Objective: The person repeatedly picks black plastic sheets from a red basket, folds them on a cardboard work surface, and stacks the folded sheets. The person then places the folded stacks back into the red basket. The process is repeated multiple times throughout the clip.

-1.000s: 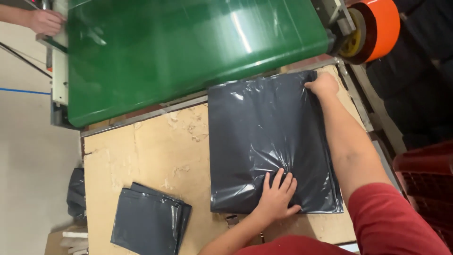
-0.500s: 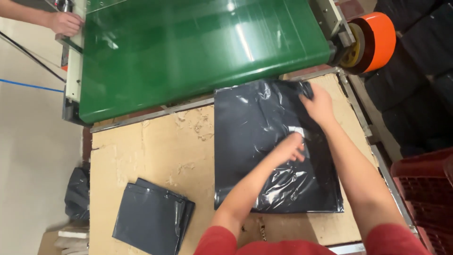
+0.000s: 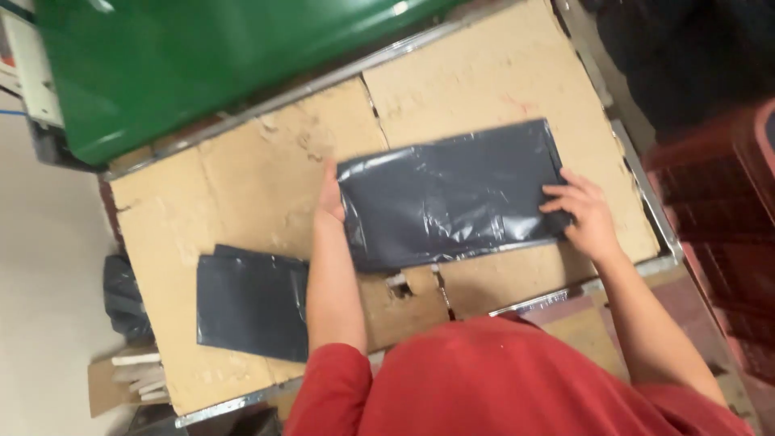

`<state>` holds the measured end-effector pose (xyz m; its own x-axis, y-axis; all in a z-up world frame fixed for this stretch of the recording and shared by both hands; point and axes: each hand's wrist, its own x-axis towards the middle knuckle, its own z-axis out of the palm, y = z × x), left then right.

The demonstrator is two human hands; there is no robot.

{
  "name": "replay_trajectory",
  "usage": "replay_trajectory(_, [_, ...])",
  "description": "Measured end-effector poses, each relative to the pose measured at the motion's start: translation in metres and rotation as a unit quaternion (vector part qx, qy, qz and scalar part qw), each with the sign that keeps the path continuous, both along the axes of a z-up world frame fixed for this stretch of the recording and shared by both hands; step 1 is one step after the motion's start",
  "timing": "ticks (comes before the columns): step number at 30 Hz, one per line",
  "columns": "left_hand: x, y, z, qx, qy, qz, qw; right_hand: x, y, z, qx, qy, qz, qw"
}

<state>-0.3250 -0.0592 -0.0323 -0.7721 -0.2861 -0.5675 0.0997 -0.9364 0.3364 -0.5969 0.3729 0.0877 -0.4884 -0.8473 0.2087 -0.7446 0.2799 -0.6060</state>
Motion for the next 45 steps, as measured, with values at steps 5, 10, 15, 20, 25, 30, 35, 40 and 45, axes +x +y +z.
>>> replay_trajectory(5, [0.000, 0.015, 0.006, -0.303, -0.305, -0.006, 0.903, -0.004, 0.018, -0.034, 0.102, 0.083, 0.005, 0.991])
replay_trajectory(10, [-0.007, 0.049, 0.044, -0.524, -0.477, -0.009, 0.705, 0.009, 0.008, -0.009, 0.214, 0.104, 0.020, 0.971])
replay_trajectory(15, [-0.059, 0.139, 0.093, -0.811, -0.403, 0.055, 0.420, 0.062, -0.102, 0.012, 0.014, 0.060, 0.123, 0.991])
replay_trajectory(20, [-0.076, 0.190, 0.075, -0.860, -0.325, -0.179, 0.351, 0.074, -0.172, -0.055, 0.014, 0.176, 0.052, 0.983])
replay_trajectory(25, [-0.005, 0.150, 0.101, -0.828, -0.357, -0.233, 0.364, 0.009, -0.131, -0.055, 0.099, 0.238, -0.048, 0.965])
replay_trajectory(30, [0.080, 0.156, 0.075, -0.851, -0.294, -0.222, 0.375, -0.013, -0.081, -0.045, 0.164, 0.182, -0.173, 0.954])
replay_trajectory(35, [0.092, 0.163, 0.041, -0.989, -0.075, -0.080, 0.099, 0.134, -0.094, -0.050, 0.074, 0.222, 0.171, 0.957])
replay_trajectory(40, [0.023, 0.212, 0.130, -0.812, -0.018, -0.494, 0.309, 0.190, -0.047, -0.062, 0.049, 0.120, 0.231, 0.964])
replay_trajectory(45, [-0.031, 0.175, 0.101, -0.676, 0.011, -0.494, 0.547, 0.166, 0.023, -0.092, -0.119, -0.130, 0.229, 0.957])
